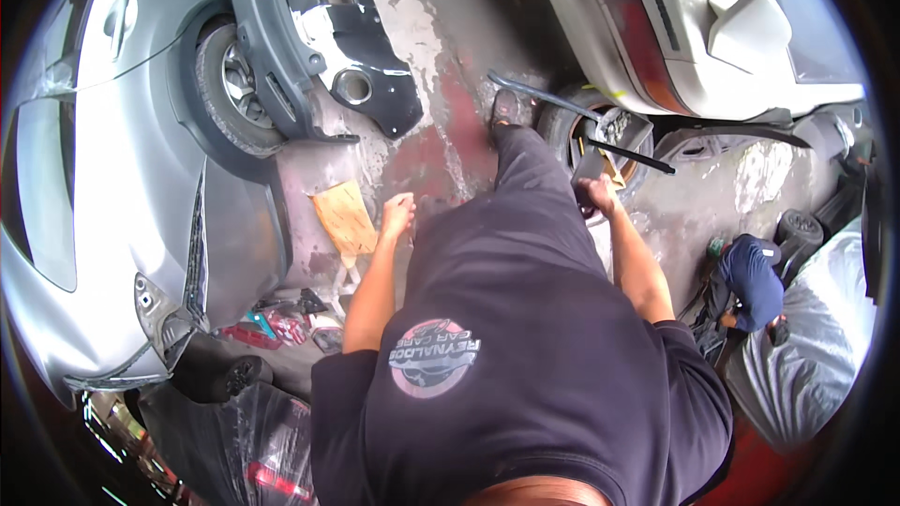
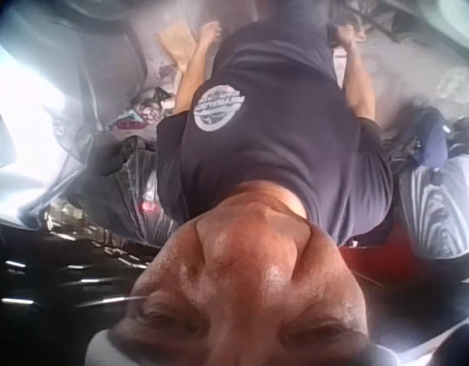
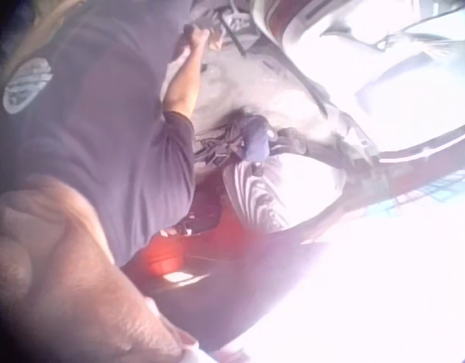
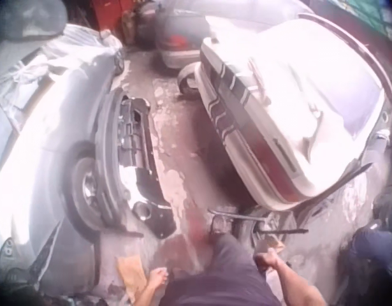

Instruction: The person removes a car bumper from a vehicle and performs surface preparation. They use a sanding block to smooth the bumper's surface and a heat gun to apply heat to specific areas, likely for plastic welding or paint removal. The person also wipes the bumper with a cloth during the process.

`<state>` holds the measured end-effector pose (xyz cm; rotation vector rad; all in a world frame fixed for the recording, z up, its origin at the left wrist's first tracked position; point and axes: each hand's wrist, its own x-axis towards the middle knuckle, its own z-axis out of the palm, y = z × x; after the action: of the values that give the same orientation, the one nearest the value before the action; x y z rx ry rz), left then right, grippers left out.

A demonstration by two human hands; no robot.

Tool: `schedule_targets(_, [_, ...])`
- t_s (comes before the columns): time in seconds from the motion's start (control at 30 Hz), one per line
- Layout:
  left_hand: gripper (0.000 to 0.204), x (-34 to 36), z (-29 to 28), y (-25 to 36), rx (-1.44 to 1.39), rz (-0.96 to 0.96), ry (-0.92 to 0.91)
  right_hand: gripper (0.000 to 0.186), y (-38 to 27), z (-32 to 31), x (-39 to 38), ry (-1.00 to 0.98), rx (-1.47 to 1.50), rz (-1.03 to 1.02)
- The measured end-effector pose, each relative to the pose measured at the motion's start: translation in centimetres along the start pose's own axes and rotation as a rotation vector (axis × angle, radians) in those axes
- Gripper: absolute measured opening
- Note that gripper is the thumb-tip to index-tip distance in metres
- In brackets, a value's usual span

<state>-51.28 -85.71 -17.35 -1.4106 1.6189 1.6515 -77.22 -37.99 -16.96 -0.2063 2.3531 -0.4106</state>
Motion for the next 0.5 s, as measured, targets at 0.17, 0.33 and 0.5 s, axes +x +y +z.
schedule_targets(0.17, [0.028, 2.3, 5.2, 9.2, 0.214, 0.311, 0.188, 0.028, -2.9, -12.3, 11.2, -0.140, -0.485, -0.397])
schedule_targets(0.33, [0.028, 4.4, 5.8, 21.3, 0.187, 0.397, 0.253, 0.034, -9.2, -20.9, 21.8, 0.015, -0.050, -0.224])
schedule_targets(0.5, [0.033, 10.4, 3.5, 26.0, 0.099, 0.340, 0.189, 0.036, -16.6, -23.4, 26.7, -0.011, 0.341, -0.065])
